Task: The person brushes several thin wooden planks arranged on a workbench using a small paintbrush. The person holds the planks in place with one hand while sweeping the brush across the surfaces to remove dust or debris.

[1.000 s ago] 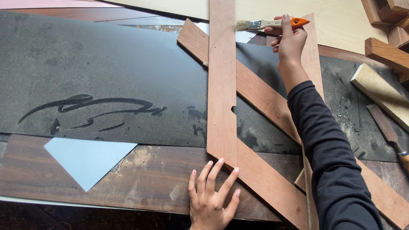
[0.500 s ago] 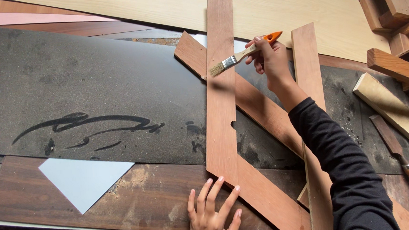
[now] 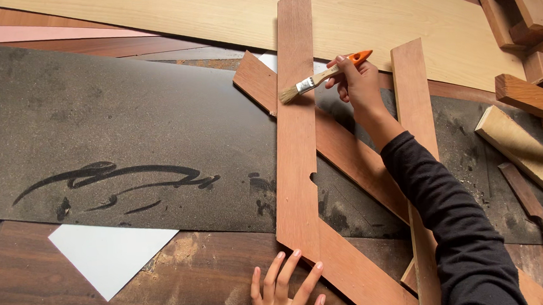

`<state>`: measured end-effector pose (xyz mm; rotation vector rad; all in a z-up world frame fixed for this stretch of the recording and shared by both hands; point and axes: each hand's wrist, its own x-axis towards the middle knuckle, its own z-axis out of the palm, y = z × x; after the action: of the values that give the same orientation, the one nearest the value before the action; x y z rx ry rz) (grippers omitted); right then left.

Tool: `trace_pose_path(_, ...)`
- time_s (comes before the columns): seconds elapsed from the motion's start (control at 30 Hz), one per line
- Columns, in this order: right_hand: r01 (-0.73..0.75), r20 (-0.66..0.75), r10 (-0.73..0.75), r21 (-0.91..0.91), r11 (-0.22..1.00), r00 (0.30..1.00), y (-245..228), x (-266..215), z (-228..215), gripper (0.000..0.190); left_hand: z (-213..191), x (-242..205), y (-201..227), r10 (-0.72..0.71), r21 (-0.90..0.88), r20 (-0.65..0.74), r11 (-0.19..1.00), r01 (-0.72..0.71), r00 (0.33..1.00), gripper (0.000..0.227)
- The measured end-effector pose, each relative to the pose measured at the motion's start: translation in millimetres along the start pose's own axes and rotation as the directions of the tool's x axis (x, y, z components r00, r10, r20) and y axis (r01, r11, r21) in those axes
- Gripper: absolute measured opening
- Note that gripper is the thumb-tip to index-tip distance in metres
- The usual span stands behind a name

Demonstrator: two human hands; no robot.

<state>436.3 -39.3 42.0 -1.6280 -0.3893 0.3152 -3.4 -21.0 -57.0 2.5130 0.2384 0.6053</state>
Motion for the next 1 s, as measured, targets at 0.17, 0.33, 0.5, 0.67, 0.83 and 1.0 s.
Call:
trace_pose_path(0.17, 0.028, -0.086, -0.027, 0.002, 1.000, 0.996, 4.4, 14.6, -12.8, 0.027, 2.6, -2.3, -2.4, 0.004, 0.001, 0.002, 1.000, -0.004, 1.000, 0.045)
trace_pose_path(0.33, 0.045, -0.172, -0.047, -0.016, 0.999, 0.984, 1.7, 24.1, -23.0, 0.026, 5.3, -2.8, -1.3, -0.012, -0.001, 0.008, 1.000, 0.012, 1.000, 0.045)
trace_pose_path(0.5, 0.084, -0.223, -0.086, -0.020, 0.996, 0.971, 2.3, 29.2, -30.8, 0.026, 7.4, -3.6, -2.9, -0.005, -0.015, 0.010, 1.000, 0.005, 1.000, 0.046)
trace_pose_path(0.67, 0.088, -0.269, -0.087, -0.010, 0.996, 0.959, 0.6, 32.2, -36.4, 0.025, 10.4, -6.4, -4.5, 0.013, 0.008, -0.017, 1.000, -0.012, 1.000, 0.045)
trace_pose_path(0.83, 0.091, -0.296, -0.086, 0.002, 0.996, 0.951, -7.3, 25.1, -36.6, 0.024, 14.6, -5.5, -8.1, 0.050, 0.025, -0.036, 0.998, -0.049, 0.998, 0.045)
trace_pose_path(1.0, 0.102, -0.206, -0.079, 0.103, 0.989, 0.975, -12.4, 5.4, -28.7, 0.025, 13.8, -7.0, -7.0, 0.022, 0.010, -0.022, 1.000, -0.022, 1.000, 0.044)
